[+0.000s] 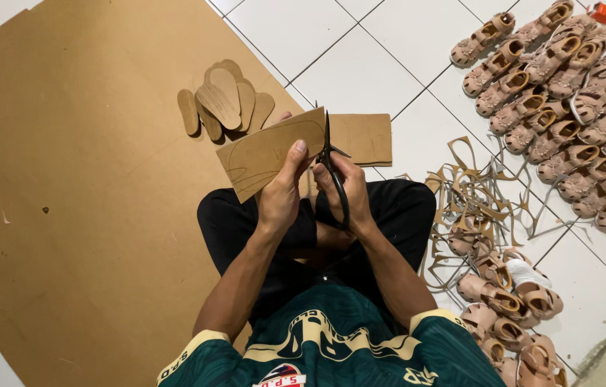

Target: The person sits on the floor and cuts shoe insole shapes from cardboard sheets using scissors, following drawn outlines. They trim the edges of each insole, place finished insoles on a pile to the side, and continue cutting more insoles from the sheet.

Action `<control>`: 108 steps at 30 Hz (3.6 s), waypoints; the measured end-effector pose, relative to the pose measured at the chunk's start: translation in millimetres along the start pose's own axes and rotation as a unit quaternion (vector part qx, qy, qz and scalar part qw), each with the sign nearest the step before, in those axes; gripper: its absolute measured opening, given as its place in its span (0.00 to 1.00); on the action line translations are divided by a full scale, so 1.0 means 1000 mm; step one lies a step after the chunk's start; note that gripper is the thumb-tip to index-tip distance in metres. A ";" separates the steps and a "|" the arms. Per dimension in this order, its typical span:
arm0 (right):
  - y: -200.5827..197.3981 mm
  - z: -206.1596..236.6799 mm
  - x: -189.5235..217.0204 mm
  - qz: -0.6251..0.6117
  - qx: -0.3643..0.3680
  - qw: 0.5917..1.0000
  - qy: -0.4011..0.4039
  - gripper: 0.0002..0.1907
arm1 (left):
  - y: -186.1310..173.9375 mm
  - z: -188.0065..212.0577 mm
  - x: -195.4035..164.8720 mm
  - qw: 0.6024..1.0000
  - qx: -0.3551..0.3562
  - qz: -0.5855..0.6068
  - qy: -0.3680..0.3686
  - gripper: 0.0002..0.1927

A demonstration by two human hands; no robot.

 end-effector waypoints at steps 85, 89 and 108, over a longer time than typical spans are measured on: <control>-0.002 0.009 -0.005 -0.025 0.027 0.999 0.028 0.28 | -0.016 -0.012 -0.031 0.900 -0.062 -0.424 0.072 0.18; -0.001 0.012 -0.003 -0.049 0.041 0.997 0.045 0.29 | -0.020 -0.013 -0.036 0.932 -0.011 -0.358 0.061 0.18; -0.014 0.017 0.012 -0.002 0.061 0.996 0.064 0.24 | -0.030 -0.024 -0.052 0.911 0.081 -0.404 0.029 0.16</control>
Point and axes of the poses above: each hand's wrist, its own z-axis away from the middle knuckle, its own y-axis out of the palm, x = y × z, the point moved 1 cm from there along -z, towards the middle knuckle
